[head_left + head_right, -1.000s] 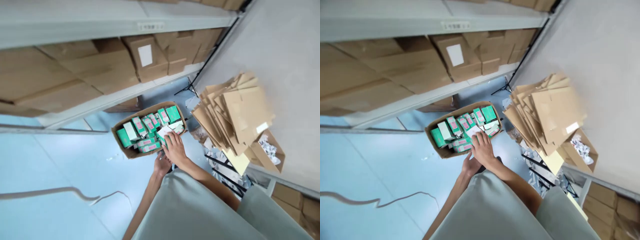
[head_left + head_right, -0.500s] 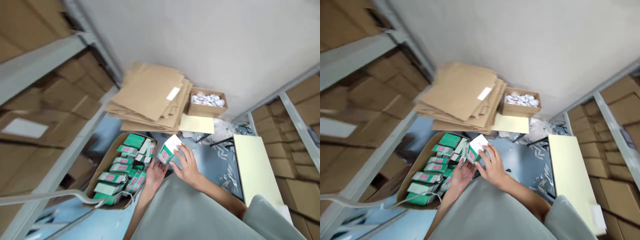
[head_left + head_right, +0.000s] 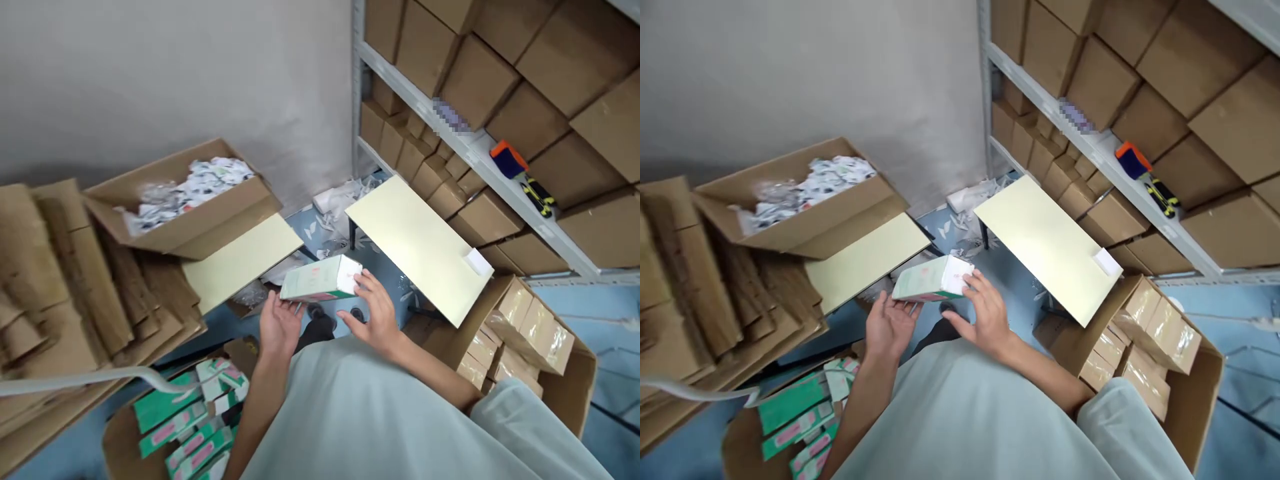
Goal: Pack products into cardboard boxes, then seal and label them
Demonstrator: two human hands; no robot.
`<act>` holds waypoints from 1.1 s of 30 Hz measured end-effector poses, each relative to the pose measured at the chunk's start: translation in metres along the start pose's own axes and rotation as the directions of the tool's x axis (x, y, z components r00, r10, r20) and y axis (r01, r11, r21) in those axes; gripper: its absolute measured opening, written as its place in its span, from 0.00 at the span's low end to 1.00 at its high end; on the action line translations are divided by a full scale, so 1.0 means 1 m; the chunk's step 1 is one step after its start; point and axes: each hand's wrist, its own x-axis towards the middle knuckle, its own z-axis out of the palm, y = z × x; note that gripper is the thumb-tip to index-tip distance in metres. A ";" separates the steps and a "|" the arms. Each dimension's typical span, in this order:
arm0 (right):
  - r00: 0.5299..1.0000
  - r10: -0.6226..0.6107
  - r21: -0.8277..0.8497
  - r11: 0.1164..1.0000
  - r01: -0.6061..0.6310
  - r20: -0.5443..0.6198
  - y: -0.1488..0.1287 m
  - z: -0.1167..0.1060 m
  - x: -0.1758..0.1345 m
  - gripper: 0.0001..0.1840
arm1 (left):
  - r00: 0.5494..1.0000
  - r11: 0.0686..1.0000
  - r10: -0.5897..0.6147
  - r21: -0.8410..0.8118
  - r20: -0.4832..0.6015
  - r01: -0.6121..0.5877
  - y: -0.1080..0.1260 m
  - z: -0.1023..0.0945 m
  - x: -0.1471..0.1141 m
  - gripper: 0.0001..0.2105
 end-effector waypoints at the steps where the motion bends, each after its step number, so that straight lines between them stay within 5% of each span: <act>1: 0.998 0.053 -0.031 0.998 -0.055 -0.042 0.010 -0.007 0.000 0.27 | 1.000 0.999 0.023 0.043 0.015 -0.024 -0.003 0.014 0.006 0.14; 7: 0.897 0.377 -0.032 0.919 -0.394 -0.232 0.056 -0.031 0.016 0.23 | 0.978 0.958 0.064 0.263 0.199 -0.116 -0.022 0.102 0.051 0.18; 16: 0.600 0.658 0.085 0.703 -0.706 -0.454 0.105 -0.040 0.075 0.26 | 0.867 0.819 0.000 0.497 0.498 -0.285 -0.028 0.226 0.117 0.24; 25: 0.308 0.740 0.232 0.527 -0.817 -0.598 0.126 -0.035 0.112 0.30 | 0.720 0.655 -0.227 0.650 0.656 -0.385 -0.023 0.291 0.161 0.24; 33: 0.211 0.767 0.347 0.494 -0.797 -0.606 0.160 -0.042 0.102 0.32 | 0.653 0.653 -0.202 0.598 0.730 -0.465 -0.035 0.338 0.154 0.20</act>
